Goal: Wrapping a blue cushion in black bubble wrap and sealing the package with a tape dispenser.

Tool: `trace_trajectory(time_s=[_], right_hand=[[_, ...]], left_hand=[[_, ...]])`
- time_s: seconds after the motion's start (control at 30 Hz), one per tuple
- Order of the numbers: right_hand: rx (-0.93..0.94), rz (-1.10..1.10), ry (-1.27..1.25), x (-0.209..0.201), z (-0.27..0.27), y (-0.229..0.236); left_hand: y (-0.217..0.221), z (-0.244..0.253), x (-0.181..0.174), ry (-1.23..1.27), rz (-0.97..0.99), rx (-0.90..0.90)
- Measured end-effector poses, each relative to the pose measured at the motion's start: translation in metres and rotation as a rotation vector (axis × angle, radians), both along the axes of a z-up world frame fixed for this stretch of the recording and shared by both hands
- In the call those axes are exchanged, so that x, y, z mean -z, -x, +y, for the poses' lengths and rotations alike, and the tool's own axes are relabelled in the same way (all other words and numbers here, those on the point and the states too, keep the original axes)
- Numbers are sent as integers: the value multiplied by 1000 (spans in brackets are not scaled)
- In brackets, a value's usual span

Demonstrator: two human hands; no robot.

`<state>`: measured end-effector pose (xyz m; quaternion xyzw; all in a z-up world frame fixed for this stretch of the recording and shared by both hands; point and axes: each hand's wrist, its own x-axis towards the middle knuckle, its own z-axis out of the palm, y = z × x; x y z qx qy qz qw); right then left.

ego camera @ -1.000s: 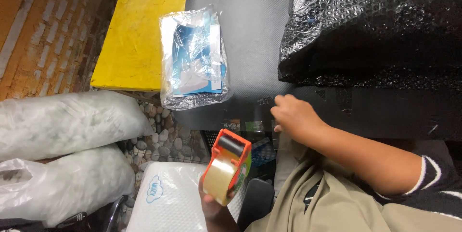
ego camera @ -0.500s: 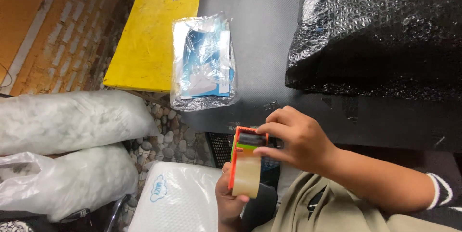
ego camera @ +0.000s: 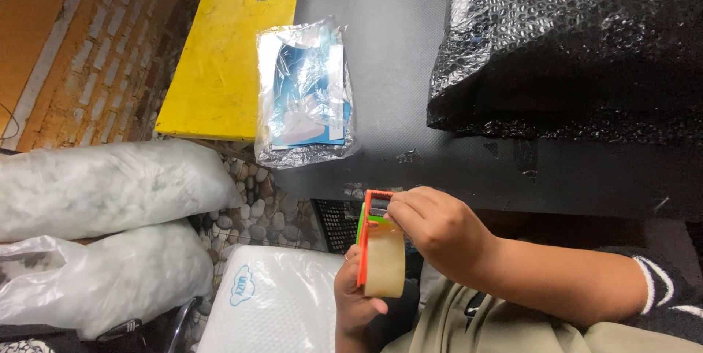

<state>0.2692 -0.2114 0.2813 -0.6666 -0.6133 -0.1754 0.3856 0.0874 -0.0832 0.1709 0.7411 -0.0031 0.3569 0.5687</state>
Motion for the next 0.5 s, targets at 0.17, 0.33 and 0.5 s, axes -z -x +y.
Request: trace_trajectory(time_s=[0.17, 0.33, 0.5], right_hand=[[107, -124, 122, 10, -36, -3], [185, -137, 199, 20, -94, -9], [250, 85, 242, 32, -139, -31]], left_hand=[[-2, -21, -20, 259, 164, 268], [-17, -60, -37, 415, 586, 711], [-41, -84, -49, 196, 655, 681]])
